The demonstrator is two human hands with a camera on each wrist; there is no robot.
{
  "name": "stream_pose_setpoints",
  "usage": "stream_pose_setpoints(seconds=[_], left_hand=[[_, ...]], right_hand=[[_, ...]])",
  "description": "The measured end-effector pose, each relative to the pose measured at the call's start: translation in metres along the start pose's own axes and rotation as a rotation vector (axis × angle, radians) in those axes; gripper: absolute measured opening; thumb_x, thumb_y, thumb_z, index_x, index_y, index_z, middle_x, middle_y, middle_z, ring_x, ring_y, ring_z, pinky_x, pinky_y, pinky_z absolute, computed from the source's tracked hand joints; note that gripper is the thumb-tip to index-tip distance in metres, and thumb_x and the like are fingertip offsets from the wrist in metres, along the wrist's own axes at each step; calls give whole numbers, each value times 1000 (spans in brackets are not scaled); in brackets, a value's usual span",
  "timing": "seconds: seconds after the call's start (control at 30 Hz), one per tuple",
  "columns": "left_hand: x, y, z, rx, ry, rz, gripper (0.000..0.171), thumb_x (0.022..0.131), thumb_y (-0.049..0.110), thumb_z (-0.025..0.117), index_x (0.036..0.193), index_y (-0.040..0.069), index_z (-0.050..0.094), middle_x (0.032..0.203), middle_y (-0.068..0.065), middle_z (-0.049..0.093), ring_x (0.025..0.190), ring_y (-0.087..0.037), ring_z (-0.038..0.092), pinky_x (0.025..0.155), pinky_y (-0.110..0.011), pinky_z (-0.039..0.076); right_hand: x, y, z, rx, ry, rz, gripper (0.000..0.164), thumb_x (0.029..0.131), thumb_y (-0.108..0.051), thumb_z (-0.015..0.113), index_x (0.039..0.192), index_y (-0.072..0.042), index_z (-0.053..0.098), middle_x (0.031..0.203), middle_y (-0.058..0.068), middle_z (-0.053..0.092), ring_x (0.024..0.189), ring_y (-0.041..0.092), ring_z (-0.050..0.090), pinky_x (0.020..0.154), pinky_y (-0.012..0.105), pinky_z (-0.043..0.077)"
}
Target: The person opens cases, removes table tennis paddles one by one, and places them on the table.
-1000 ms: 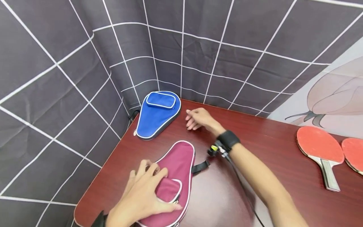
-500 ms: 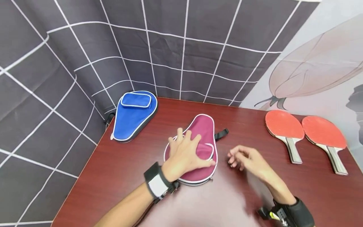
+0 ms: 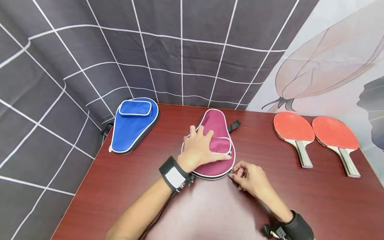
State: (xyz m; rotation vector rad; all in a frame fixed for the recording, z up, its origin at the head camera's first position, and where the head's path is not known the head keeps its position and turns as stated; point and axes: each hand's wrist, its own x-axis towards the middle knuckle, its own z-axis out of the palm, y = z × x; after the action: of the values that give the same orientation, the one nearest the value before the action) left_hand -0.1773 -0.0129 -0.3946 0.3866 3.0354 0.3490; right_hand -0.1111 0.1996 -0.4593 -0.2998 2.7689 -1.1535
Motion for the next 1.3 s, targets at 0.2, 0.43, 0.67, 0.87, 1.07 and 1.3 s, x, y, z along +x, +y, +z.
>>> stream_pose_setpoints(seconds=[0.2, 0.43, 0.67, 0.87, 1.07, 1.3], left_hand=[[3, -38, -15, -157, -92, 220, 83, 67, 72, 71, 134, 28, 52, 136, -3, 44, 119, -21, 34, 88, -44, 42], [10, -60, -8, -247, -127, 398, 82, 71, 59, 77, 141, 26, 48, 150, -4, 38, 140, -23, 26, 106, -51, 31], [13, -66, -1, -233, -116, 363, 81, 71, 63, 74, 139, 27, 51, 152, 1, 38, 138, -17, 32, 104, -46, 37], [18, -70, 2, -215, -94, 360, 79, 68, 68, 74, 133, 28, 56, 149, 5, 42, 128, -14, 42, 94, -37, 45], [20, -68, -1, -206, -92, 352, 77, 67, 69, 74, 130, 29, 59, 148, 5, 45, 120, -15, 49, 87, -37, 47], [22, -63, -3, -165, -43, 341, 73, 66, 72, 71, 126, 31, 63, 141, 6, 52, 105, -16, 60, 73, -34, 49]], right_hand=[[3, 1, 2, 23, 37, 21, 13, 83, -18, 76, 81, -14, 64, 59, -6, 61, 39, 9, 57, 39, 27, 46], [-3, 0, 0, -14, 85, -55, 14, 83, -12, 75, 77, -18, 65, 58, -11, 59, 41, 2, 56, 45, 24, 45], [-7, -4, -2, -199, 169, -213, 26, 73, -5, 72, 74, -26, 57, 59, -20, 51, 48, -6, 46, 50, 21, 39], [-8, -6, -1, -229, 194, -266, 27, 71, -3, 70, 75, -25, 55, 60, -20, 49, 52, -5, 45, 49, 21, 39], [-9, -6, 0, -215, 191, -293, 26, 69, -1, 68, 75, -23, 55, 60, -20, 50, 53, -6, 46, 50, 20, 39], [-11, -9, 1, -186, 169, -328, 29, 68, 0, 68, 74, -23, 53, 60, -20, 50, 53, -6, 47, 49, 19, 40]])
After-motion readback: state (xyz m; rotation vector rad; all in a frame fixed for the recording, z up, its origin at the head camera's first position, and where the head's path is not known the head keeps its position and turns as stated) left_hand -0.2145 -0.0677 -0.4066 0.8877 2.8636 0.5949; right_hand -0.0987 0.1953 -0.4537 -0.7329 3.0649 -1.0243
